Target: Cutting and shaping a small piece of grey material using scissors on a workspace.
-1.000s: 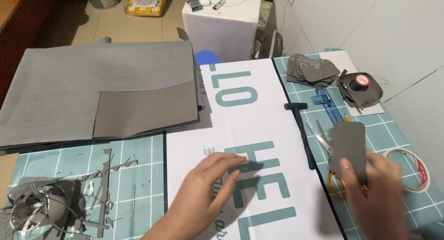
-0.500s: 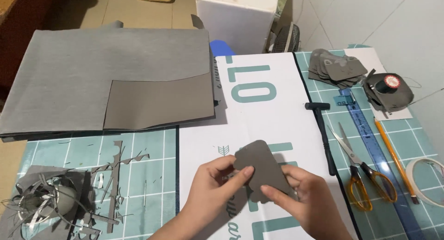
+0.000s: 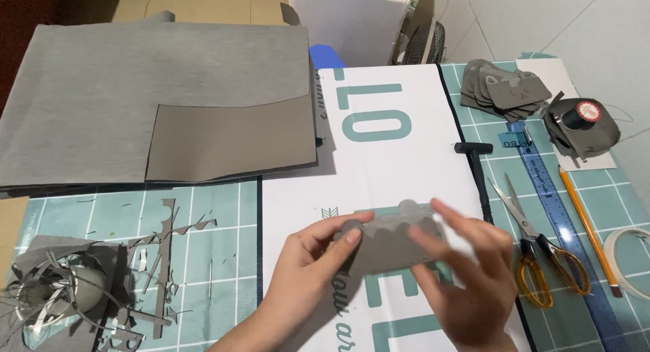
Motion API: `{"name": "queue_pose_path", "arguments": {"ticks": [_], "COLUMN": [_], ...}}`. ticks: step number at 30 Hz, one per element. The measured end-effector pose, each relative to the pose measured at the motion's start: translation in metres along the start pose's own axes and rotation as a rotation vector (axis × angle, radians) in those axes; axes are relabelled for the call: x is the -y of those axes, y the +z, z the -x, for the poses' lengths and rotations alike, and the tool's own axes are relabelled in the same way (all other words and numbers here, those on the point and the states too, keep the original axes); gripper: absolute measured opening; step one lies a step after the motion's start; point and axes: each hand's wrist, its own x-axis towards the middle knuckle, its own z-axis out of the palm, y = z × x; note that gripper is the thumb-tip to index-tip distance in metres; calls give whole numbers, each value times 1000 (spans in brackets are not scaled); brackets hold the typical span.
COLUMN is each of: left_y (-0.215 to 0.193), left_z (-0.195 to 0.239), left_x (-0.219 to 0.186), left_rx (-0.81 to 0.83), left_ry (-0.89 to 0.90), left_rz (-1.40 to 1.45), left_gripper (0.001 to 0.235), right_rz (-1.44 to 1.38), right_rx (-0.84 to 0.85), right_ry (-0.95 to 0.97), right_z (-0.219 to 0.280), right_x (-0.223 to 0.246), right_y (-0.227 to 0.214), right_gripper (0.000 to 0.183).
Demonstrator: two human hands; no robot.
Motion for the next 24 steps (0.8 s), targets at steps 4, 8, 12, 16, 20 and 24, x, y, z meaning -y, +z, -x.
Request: {"name": "queue_pose_path", "arguments": {"ticks": [4,8,12,16,20,24], "left_y": [-10,-12,-10,-11,-15,-14], "left_z": [-6,-6,-5,-11,-14,-16], "left_x": [8,14,13,21,29,27], "left_rx": [-48,-62,-12,49,16,-31], "left_ry": [207,375,352,266,284,240], "left_rz": [-245,-345,-258,-97,-81,-30], "left_gripper": [39,34,41,61,48,41], "right_rz": [-554,-1377,-977,-938,-929,-896], "right_rx": [32,9,171,139,96,105], "right_ry": [457,706,889,943,929,898], "right_z": [-4,32,15,7,12,21], "right_x": [1,-26,-7,-6,-8,-15], "right_y": [3,17,6,3,5,8], "right_gripper": [68,23,15,24,24,26]}}
